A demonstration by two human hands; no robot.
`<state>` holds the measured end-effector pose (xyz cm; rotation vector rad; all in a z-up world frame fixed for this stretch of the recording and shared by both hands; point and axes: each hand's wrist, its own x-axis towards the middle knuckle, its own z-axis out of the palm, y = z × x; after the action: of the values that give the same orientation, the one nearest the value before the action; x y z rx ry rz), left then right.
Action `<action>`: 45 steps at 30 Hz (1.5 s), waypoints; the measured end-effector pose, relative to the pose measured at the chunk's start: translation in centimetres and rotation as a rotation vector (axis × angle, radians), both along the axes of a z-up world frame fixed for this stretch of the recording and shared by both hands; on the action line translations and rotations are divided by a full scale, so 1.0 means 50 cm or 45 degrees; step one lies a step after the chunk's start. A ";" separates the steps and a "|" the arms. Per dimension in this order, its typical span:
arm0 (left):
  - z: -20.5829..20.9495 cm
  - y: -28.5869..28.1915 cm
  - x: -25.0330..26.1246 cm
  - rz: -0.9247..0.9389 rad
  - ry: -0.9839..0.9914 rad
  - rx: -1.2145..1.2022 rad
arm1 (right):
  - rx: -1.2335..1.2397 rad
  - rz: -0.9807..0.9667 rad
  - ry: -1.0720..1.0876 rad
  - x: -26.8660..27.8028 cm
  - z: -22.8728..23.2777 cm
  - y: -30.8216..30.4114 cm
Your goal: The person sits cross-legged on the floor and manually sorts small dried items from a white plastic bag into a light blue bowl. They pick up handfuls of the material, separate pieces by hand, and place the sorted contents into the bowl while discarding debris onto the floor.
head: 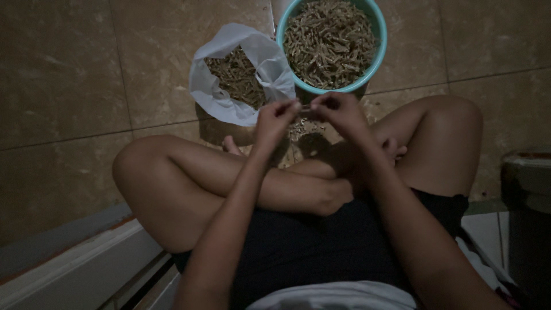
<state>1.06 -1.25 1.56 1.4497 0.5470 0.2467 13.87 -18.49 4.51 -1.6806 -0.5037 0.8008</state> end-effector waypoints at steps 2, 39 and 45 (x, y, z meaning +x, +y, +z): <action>0.010 0.014 0.000 0.190 0.090 -0.300 | 0.044 -0.069 -0.224 0.017 0.025 0.005; 0.112 0.248 -0.094 1.030 -0.705 -0.655 | -0.177 0.093 -1.702 -0.157 -0.095 0.512; 0.100 0.251 -0.085 1.070 -0.590 -0.604 | -0.577 0.387 -1.346 -0.134 -0.092 0.511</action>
<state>-3.18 11.31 6.56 0.6050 0.7429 1.0149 7.18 7.08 -0.10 -2.4346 -1.4006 0.1527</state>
